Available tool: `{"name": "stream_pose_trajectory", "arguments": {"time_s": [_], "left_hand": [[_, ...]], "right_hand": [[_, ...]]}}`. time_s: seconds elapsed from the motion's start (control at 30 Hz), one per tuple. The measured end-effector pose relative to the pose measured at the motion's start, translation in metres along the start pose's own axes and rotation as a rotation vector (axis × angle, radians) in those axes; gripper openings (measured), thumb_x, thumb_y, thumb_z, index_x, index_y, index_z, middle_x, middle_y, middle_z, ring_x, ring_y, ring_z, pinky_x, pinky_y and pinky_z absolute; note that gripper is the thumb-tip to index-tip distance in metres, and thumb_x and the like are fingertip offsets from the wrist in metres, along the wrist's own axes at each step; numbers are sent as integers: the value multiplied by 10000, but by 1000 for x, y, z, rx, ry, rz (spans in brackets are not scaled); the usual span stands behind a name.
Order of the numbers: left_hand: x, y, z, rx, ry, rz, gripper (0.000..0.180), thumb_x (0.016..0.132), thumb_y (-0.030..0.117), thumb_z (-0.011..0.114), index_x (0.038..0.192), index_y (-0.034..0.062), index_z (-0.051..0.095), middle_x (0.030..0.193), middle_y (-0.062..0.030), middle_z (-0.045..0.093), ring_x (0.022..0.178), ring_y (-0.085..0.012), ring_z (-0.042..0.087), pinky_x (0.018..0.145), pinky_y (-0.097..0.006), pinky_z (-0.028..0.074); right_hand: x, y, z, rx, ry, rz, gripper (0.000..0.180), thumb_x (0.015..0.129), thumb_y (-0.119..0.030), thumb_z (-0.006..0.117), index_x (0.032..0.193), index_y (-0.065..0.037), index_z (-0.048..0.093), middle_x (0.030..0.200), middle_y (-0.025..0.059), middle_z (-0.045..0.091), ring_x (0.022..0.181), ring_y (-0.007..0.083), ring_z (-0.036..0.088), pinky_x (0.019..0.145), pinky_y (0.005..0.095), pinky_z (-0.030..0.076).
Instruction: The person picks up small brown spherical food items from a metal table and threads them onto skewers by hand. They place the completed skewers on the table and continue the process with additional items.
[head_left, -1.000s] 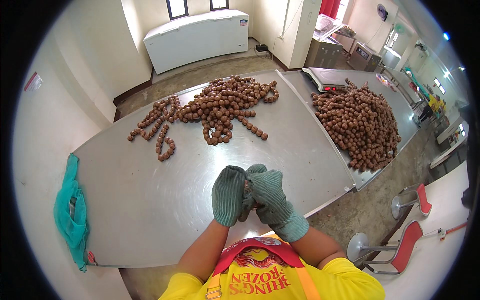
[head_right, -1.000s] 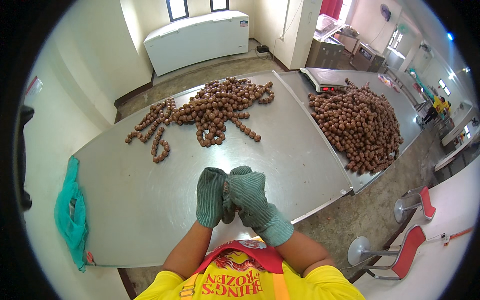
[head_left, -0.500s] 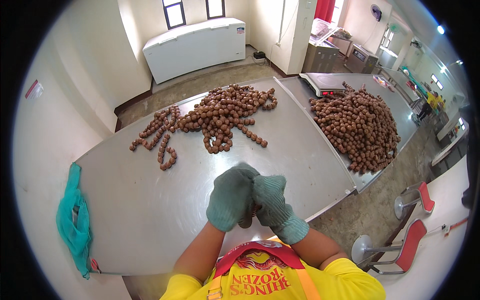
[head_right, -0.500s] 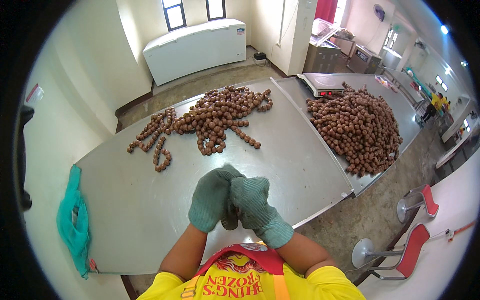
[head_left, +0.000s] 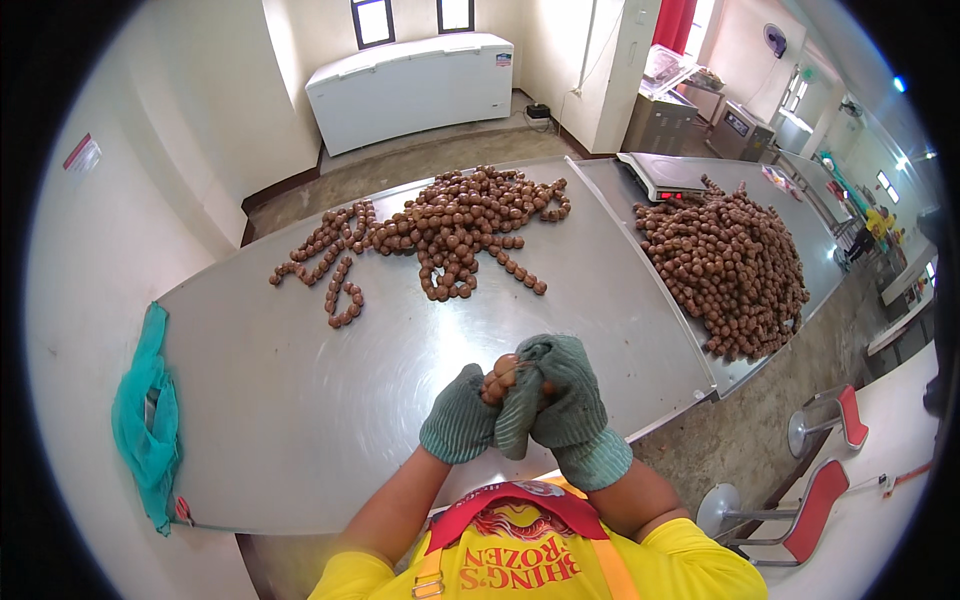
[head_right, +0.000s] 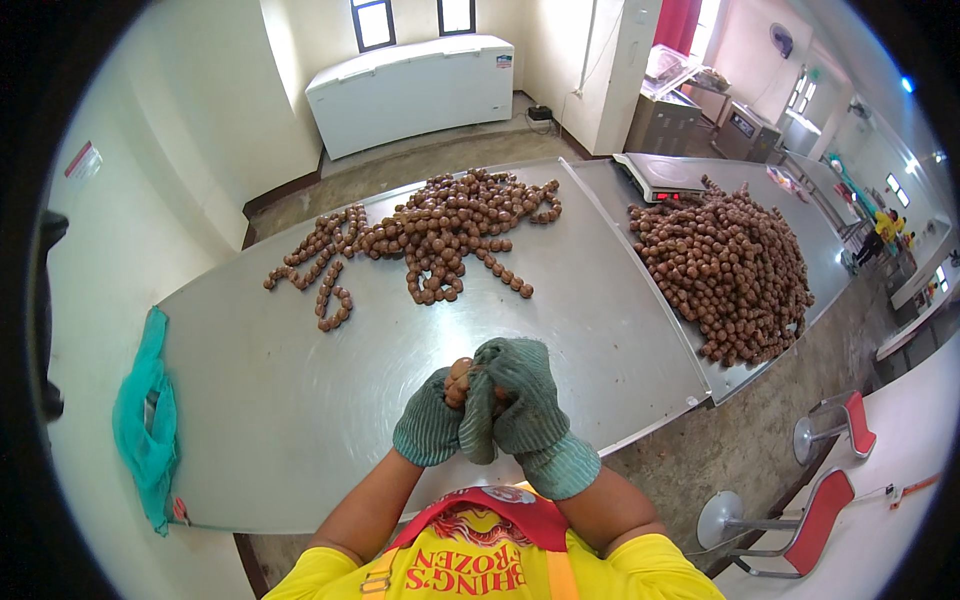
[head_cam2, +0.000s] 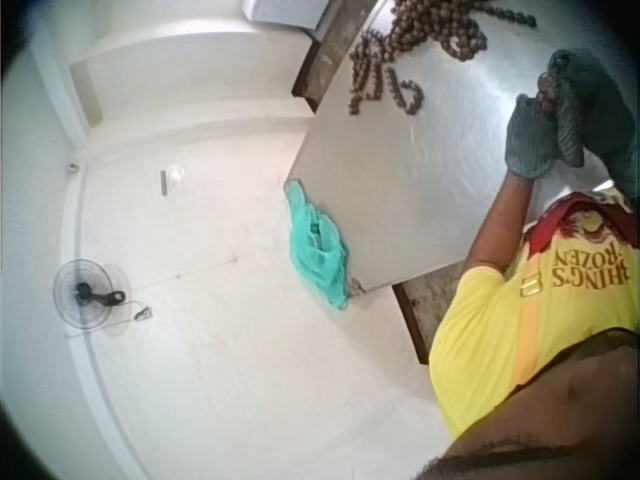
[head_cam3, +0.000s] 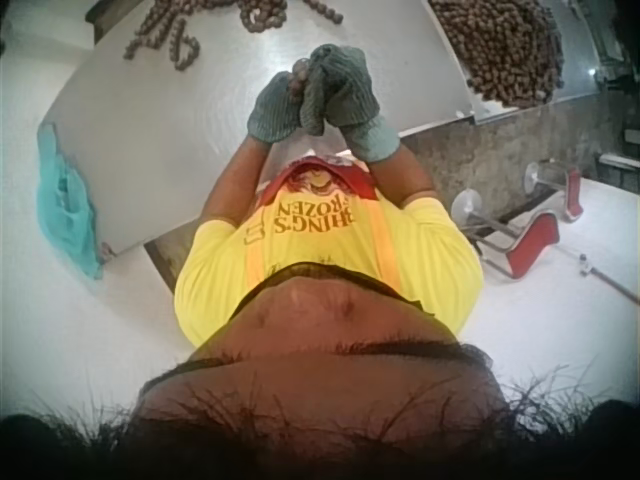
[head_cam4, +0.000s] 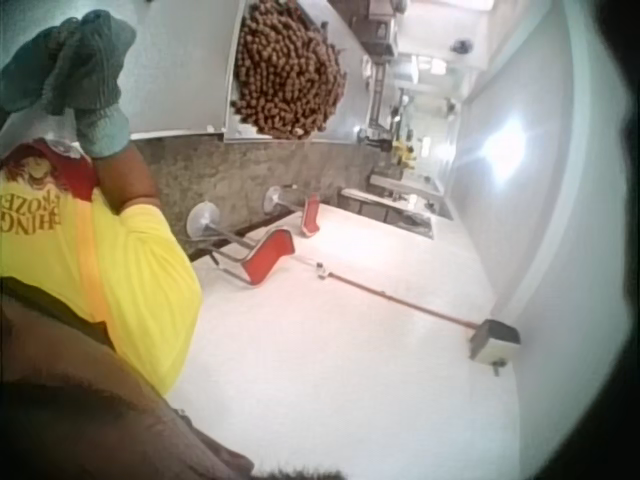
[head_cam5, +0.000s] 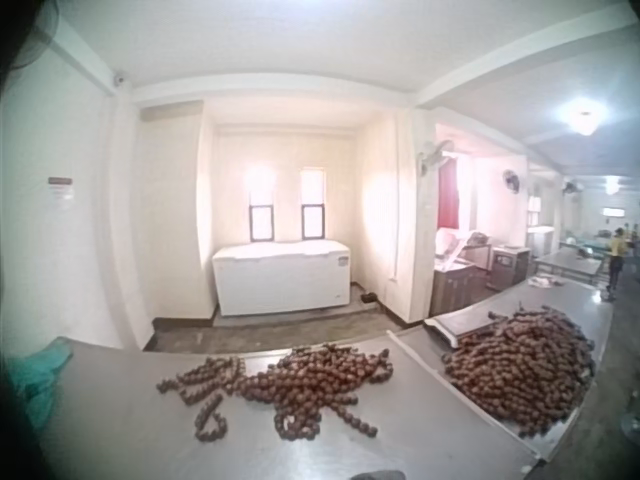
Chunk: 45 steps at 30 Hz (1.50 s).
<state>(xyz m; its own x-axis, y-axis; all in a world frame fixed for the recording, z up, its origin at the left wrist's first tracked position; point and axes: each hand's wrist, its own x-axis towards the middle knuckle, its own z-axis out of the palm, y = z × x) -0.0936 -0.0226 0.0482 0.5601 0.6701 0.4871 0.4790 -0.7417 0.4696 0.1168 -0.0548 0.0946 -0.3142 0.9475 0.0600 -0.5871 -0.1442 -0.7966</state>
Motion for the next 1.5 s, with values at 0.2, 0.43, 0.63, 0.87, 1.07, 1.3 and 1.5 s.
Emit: {"name": "stream_pose_trajectory", "arguments": {"time_s": [0.2, 0.43, 0.63, 0.87, 1.07, 1.3, 1.5], "left_hand": [[-25, 25, -38, -101, -232, -223, 469, 1006, 194, 922, 1444, 116, 774, 1140, -211, 870, 993, -362, 840, 987, -443, 693], [-5, 47, -63, -349, 94, -390, 676, 912, 377, 1042, 1476, 87, 810, 1355, -159, 851, 1234, -349, 818, 1161, -473, 643], [45, 55, -144, 297, -1065, 81, 561, 827, 474, 1072, 1314, 240, 919, 1212, -113, 876, 1091, -356, 856, 947, -501, 681], [67, 72, -191, 310, -1177, 32, 342, 766, 422, 1097, 1037, 271, 952, 1062, -6, 877, 1017, -299, 853, 826, -455, 659], [9, 31, -185, -361, -687, -166, 419, 848, 384, 1091, 1157, 161, 916, 1056, -42, 863, 1019, -258, 846, 910, -389, 678], [-29, -41, -87, -2255, 13, -1373, 561, 1064, 236, 915, 1424, -55, 598, 1367, -226, 728, 1148, -300, 880, 986, -336, 743], [7, -14, -51, -2077, -370, -867, 444, 1229, 412, 739, 1457, 35, 687, 1504, -111, 716, 1430, -298, 734, 1282, -478, 598]], "right_hand": [[-6, -76, 56, 340, -240, 95, 407, 976, -334, 1016, 1207, -119, 759, 1176, 17, 712, 1241, 216, 685, 1215, 456, 510], [24, -78, 21, -1335, -356, -620, 427, 757, -176, 1030, 1121, -137, 810, 1026, 125, 745, 926, 422, 735, 838, 493, 627], [-20, -94, 23, -602, -155, 503, 190, 923, -209, 962, 1072, -143, 864, 902, 44, 734, 740, 245, 684, 691, 396, 558], [-86, -85, -44, -215, 213, 656, 277, 1162, -303, 843, 1240, -41, 880, 906, -30, 769, 708, 71, 618, 617, 284, 483], [-149, -68, -98, -1087, 24, 114, 191, 1119, -216, 820, 1209, -49, 839, 1007, 89, 809, 875, 242, 747, 805, 383, 624], [-189, -110, -35, -140, 430, 282, 1078, 872, -235, 1050, 1817, -118, 544, 1498, 57, 759, 1348, 231, 737, 1255, 364, 564], [-211, -109, -85, -1170, 386, -186, 1194, 841, -188, 1090, 1844, -71, 453, 1549, 61, 730, 1402, 229, 727, 1274, 347, 549]]}}
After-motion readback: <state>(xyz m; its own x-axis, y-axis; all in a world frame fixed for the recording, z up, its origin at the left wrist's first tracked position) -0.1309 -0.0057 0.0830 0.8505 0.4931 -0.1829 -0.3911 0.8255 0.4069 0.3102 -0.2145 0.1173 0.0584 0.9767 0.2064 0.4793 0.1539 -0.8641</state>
